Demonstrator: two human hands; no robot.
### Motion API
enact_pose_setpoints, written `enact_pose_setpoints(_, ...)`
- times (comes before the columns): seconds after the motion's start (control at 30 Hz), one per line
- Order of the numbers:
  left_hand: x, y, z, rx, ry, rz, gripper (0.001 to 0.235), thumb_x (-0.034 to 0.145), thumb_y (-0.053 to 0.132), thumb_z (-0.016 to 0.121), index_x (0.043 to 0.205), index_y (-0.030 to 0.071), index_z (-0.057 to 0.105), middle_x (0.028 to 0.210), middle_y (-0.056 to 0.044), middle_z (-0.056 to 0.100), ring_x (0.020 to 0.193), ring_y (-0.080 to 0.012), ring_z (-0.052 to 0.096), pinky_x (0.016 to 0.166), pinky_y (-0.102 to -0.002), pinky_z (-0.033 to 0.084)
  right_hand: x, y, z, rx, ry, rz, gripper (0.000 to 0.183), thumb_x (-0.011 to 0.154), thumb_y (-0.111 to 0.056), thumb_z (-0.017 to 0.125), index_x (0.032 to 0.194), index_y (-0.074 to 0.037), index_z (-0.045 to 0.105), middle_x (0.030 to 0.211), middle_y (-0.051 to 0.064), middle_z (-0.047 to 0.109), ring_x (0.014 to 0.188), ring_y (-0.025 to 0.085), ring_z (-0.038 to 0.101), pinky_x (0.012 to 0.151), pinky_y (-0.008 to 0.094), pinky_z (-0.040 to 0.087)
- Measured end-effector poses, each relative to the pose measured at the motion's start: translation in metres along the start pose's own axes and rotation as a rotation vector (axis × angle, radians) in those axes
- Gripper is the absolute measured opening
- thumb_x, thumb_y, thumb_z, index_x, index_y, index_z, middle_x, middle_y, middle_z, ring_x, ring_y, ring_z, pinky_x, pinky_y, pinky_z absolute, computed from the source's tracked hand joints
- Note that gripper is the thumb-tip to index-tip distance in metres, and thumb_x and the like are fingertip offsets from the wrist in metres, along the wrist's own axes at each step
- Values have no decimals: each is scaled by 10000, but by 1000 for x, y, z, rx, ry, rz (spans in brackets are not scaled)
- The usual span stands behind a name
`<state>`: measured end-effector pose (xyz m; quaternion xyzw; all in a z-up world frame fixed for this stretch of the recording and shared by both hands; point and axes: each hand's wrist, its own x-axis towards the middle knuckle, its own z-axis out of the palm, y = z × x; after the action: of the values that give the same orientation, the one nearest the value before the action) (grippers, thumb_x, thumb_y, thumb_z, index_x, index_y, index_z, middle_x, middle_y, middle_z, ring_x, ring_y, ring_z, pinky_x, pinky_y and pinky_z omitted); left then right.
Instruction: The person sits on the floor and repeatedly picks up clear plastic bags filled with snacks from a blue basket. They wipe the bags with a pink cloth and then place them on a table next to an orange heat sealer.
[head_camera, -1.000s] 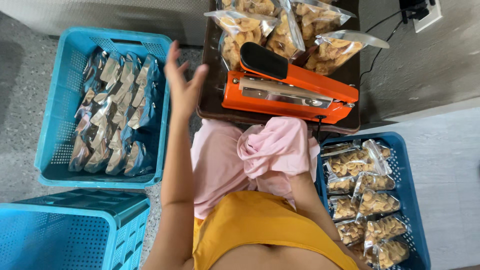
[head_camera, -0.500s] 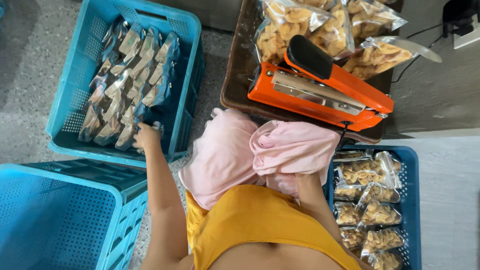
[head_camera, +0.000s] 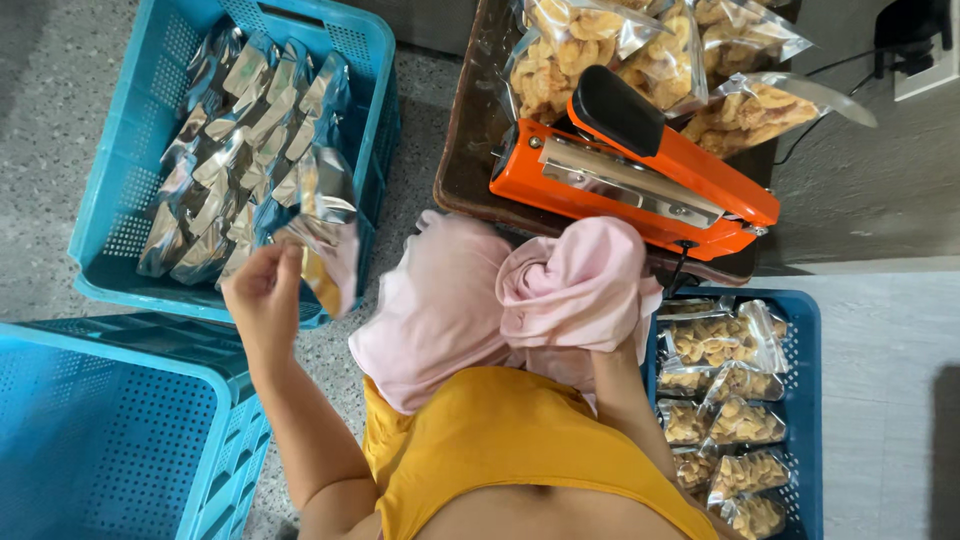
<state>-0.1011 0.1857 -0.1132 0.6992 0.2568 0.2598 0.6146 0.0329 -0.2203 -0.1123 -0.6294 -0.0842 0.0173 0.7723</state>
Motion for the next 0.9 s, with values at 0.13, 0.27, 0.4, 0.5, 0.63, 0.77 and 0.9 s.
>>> enact_pose_setpoints(0.13, -32, 94, 32, 260, -116, 630, 186, 647, 196, 801, 791, 83, 766, 1077, -136, 502, 1101, -292, 460, 982, -454, 366, -4, 3, -1, 15, -10, 9, 445, 919, -29, 660, 1354, -2, 568, 1234, 110, 667, 1121, 174, 645, 964, 329, 521)
enact_pose_setpoints(0.27, -33, 128, 106, -13, -403, 845, 191, 652, 128, 751, 786, 56, 635, 1307, -255, 569, 1280, -451, 475, 1083, -613, 365, -11, 4, -3, -22, -96, 52, 427, 927, -23, 662, 1344, 1, 571, 1222, 107, 672, 1108, 163, 649, 949, 316, 526)
enact_pose_setpoints(0.4, -66, 136, 181, 117, -495, 550, 164, 919, 81, 741, 930, 23, 588, 1215, -146, 643, 1017, -302, 664, 860, -382, 541, -34, -10, -11, -205, -206, 105, 409, 935, -17, 665, 1333, 5, 575, 1209, 104, 678, 1096, 151, 654, 934, 303, 531)
enact_pose_setpoints(0.5, -70, 140, 202, 164, -376, 489, 165, 957, 90, 753, 996, 8, 615, 1116, -167, 613, 979, -347, 632, 846, -408, 521, -47, -17, -15, -349, -222, 73, 396, 941, -12, 667, 1326, 7, 577, 1200, 101, 682, 1086, 142, 658, 923, 293, 535)
enact_pose_setpoints(0.63, -67, 147, 204, 111, -361, 359, 228, 934, 118, 804, 1008, 30, 607, 1063, -159, 627, 934, -331, 655, 812, -409, 539, -33, -10, -16, -385, -155, 49, 378, 948, -6, 670, 1316, 10, 580, 1188, 98, 687, 1073, 130, 663, 908, 281, 540)
enact_pose_setpoints(0.77, -66, 146, 210, 60, -346, 340, 465, 872, 166, 868, 1012, 8, 454, 982, -128, 720, 812, -265, 673, 713, -336, 539, -29, -19, -17, -404, -105, 53, 309, 944, -8, 661, 1252, 17, 655, 1063, 49, 744, 927, 98, 708, 794, 243, 564)
enact_pose_setpoints(0.9, -57, 125, 217, -53, -331, 183, 485, 850, 165, 869, 1152, 3, 525, 861, -99, 757, 753, -146, 714, 663, -259, 536, -22, -37, -13, -496, -126, -94, 293, 937, -17, 746, 1218, 21, 675, 1023, 51, 728, 870, 88, 671, 745, 230, 528)
